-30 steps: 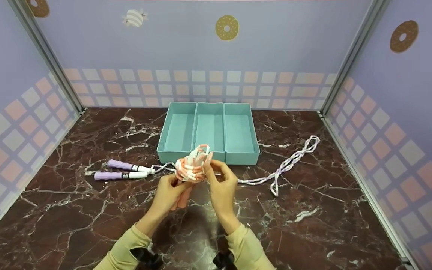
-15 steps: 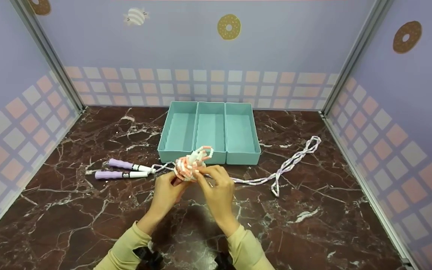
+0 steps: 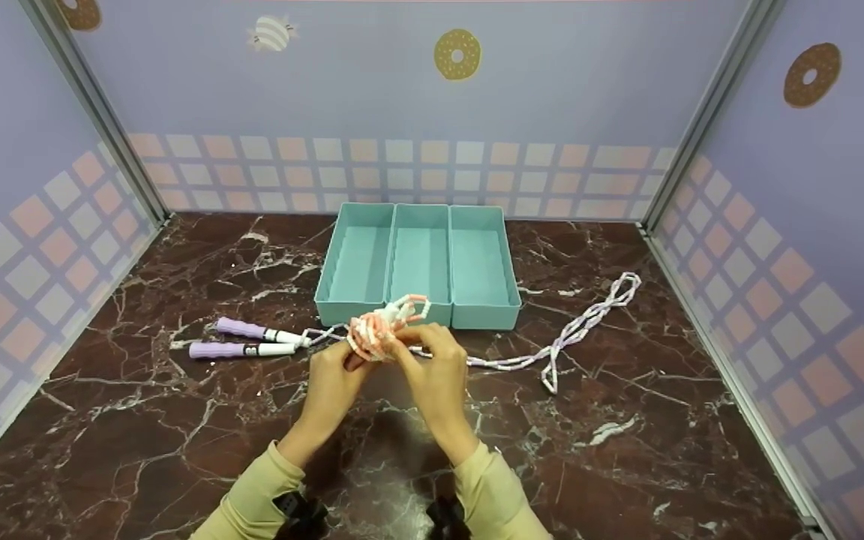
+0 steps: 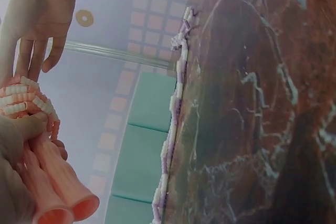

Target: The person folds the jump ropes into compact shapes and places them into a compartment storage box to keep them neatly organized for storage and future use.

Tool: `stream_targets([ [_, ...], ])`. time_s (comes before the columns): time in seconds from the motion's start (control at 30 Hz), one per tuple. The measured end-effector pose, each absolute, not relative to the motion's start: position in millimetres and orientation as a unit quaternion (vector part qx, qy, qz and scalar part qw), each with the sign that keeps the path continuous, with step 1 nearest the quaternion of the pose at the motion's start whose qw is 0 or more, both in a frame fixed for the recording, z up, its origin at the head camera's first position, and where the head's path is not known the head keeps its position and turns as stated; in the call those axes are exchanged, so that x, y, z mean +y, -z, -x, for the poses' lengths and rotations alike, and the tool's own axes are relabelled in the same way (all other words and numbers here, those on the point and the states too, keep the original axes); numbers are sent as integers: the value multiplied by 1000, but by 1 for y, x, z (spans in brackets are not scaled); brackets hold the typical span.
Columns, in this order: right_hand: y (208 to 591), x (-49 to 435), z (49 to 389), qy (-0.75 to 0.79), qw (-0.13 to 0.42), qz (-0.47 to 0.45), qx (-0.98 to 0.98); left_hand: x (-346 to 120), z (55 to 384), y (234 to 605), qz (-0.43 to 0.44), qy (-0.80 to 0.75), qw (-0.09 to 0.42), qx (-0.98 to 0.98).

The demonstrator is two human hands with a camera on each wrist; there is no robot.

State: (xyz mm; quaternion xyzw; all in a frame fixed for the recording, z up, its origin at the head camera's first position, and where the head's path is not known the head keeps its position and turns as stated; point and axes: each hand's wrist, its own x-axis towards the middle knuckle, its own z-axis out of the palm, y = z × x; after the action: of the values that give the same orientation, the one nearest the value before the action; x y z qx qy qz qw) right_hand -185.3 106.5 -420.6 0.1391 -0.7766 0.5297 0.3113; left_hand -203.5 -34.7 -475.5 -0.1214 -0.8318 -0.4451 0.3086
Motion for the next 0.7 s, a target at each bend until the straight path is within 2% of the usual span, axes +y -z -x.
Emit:
stream_targets([
  [0.17, 436, 106, 196, -573, 291, -79, -763, -35, 204, 479, 118, 402, 326, -847],
  [0.43, 443, 100, 206, -710, 228, 0, -667, -35, 203, 479, 119, 358, 347, -859],
  [0.7, 442, 91, 208, -836, 174, 27, -520, -35, 204, 478, 131, 325, 374, -859],
])
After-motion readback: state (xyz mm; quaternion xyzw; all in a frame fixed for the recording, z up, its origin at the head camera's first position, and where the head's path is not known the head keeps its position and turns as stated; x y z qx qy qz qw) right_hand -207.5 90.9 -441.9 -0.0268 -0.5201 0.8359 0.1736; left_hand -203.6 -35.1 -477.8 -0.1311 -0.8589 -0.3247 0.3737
